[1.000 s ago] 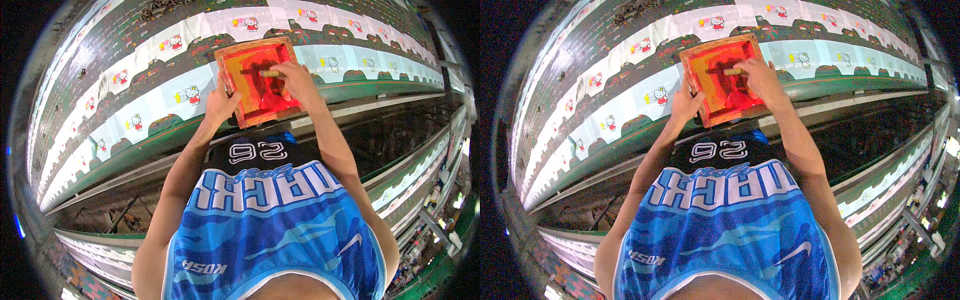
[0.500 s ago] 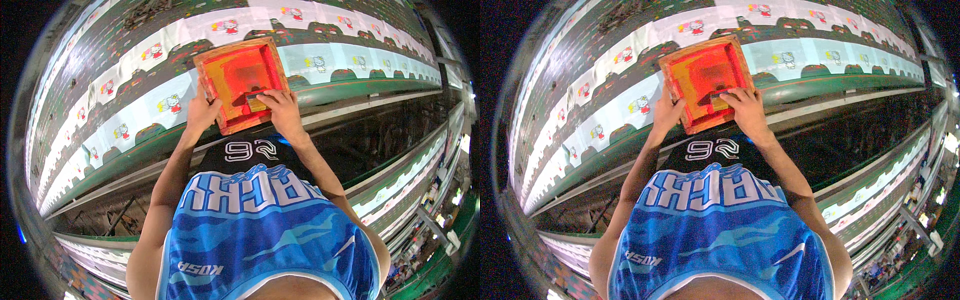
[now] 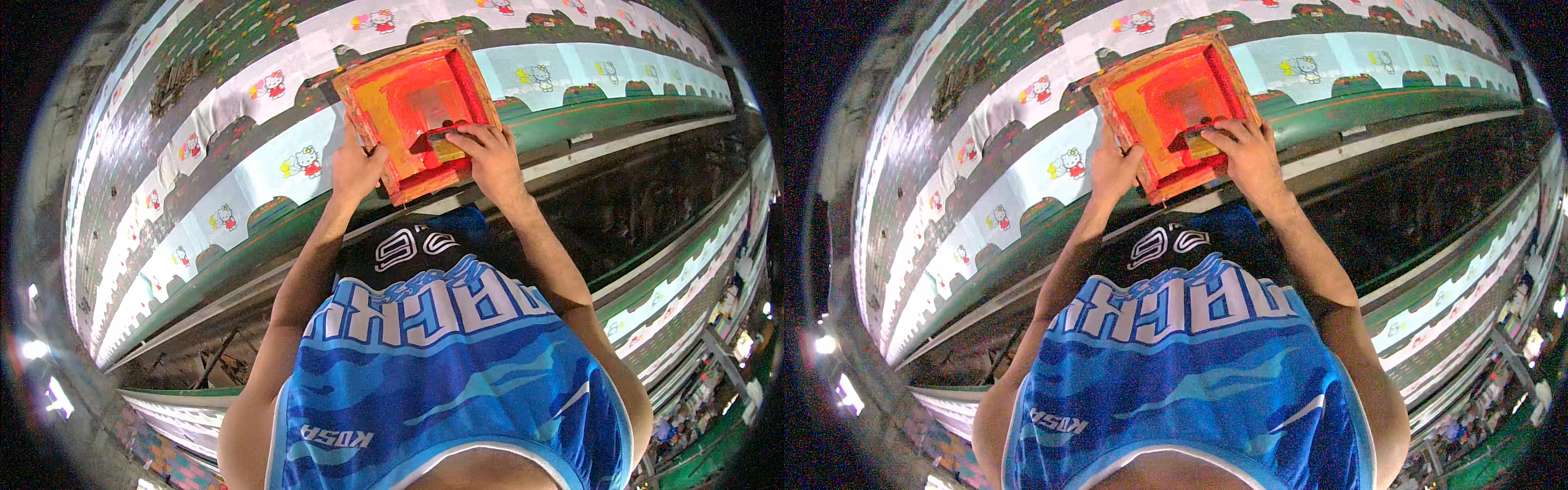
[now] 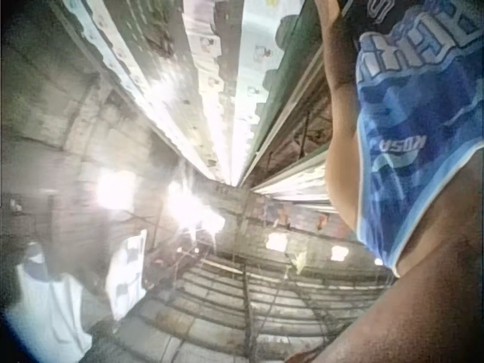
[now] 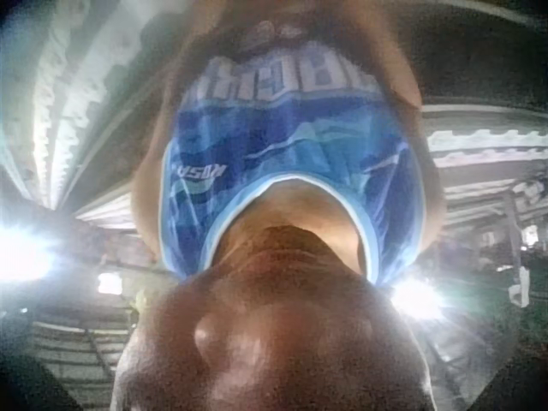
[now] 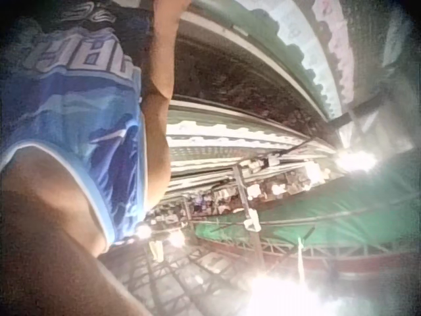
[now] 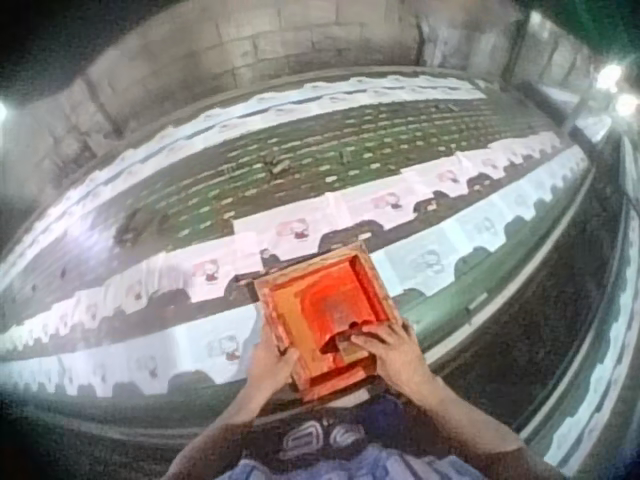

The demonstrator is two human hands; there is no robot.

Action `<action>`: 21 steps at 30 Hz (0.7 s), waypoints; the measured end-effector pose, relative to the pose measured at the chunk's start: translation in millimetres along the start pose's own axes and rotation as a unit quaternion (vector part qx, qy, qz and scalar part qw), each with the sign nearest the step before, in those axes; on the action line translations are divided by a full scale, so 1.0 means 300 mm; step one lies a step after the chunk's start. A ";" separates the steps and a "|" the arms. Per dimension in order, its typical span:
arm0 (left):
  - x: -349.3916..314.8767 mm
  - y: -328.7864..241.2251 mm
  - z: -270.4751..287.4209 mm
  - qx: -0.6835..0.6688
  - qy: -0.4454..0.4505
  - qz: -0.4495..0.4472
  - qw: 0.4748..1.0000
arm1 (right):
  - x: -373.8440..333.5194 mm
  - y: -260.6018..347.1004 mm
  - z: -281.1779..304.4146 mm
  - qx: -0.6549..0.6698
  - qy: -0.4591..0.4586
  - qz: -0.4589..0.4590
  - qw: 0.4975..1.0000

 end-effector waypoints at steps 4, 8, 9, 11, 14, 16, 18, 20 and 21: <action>0.002 -0.042 -0.045 -0.018 0.009 0.027 0.999 | -0.006 -0.055 0.009 0.011 0.007 0.004 1.000; 0.001 -0.024 -0.049 -0.033 0.013 0.012 0.999 | -0.008 -0.047 0.017 -0.004 0.017 0.005 1.000; 0.001 -0.032 -0.048 -0.042 0.010 0.003 0.999 | -0.004 -0.048 0.014 -0.008 0.024 0.007 1.000; -0.001 -0.033 -0.050 -0.025 0.012 0.009 1.000 | -0.002 -0.056 0.016 0.014 0.064 -0.009 0.998; 0.004 -0.018 -0.046 -0.006 0.013 0.007 1.000 | 0.070 -0.042 0.030 0.015 0.121 -0.018 0.992; 0.005 -0.019 -0.051 0.000 0.018 0.004 1.000 | 0.155 -0.053 0.034 0.023 0.122 -0.009 0.992; 0.006 -0.027 -0.046 0.006 0.016 0.006 1.000 | 0.277 -0.083 -0.019 0.038 0.090 -0.011 0.995; 0.016 -0.014 -0.050 0.008 0.032 -0.003 0.999 | 0.376 -0.103 -0.055 0.039 0.079 -0.019 0.996; 0.015 -0.016 -0.048 0.010 0.041 -0.007 0.999 | 0.411 -0.109 -0.069 0.033 0.082 -0.029 0.996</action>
Point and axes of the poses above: each hand's wrist, its own x-axis towards the middle knuckle, its own z-axis out of the back of the hand, y = z × x, the point moved 6 cm from there along x, towards the middle knuckle, and after that the axes turned 3 degrees about -z, right-handed, at the moved point
